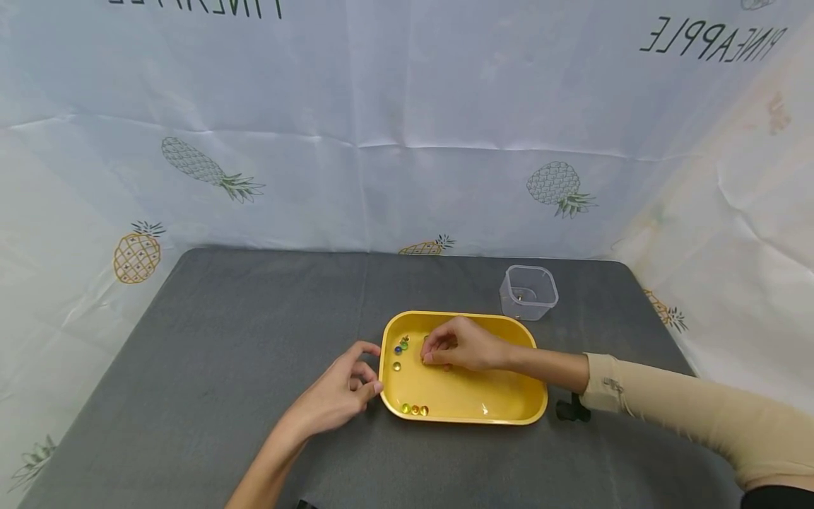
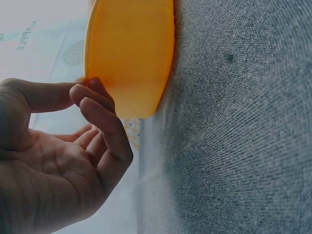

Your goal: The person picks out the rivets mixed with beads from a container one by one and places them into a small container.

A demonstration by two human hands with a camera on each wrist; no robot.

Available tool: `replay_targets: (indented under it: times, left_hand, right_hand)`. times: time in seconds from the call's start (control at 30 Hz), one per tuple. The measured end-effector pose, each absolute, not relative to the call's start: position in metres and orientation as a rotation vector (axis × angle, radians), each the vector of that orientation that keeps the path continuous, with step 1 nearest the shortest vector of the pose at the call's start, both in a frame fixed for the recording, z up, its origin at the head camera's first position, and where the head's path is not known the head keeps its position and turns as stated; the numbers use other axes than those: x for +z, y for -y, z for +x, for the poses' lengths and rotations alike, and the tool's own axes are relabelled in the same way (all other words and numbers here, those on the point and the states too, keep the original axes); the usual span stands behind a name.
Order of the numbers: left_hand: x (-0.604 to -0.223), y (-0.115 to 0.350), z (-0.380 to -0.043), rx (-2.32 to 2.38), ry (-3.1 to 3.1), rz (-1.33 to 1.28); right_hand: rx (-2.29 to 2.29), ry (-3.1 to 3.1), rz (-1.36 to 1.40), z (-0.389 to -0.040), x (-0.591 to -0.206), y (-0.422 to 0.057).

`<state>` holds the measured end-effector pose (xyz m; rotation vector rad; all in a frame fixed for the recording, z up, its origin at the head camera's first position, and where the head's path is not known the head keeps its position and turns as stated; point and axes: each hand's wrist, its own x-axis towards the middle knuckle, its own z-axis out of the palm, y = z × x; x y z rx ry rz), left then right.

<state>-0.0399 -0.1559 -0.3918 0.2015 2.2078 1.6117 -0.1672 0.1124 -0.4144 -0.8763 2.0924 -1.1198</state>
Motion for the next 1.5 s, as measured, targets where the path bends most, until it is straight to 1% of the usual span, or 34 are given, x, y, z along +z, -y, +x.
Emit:
replay_targets:
  times: [0.47, 0.83, 1.5]
  left_hand:
    - [-0.392, 0.156, -0.041, 1.585, -2.230, 0.195]
    - [-0.393, 0.156, -0.041, 1.576, -2.243, 0.201]
    - [-0.393, 0.156, -0.042, 1.574, -2.239, 0.189]
  right_hand:
    - [-1.197, -2.048, -0.962, -0.166, -0.388, -0.116]
    - [-1.226, -2.121, -1.000, -0.172, -0.369, -0.128]
    - [-1.310, -2.324, -0.901, -0.190, -0.340, -0.160]
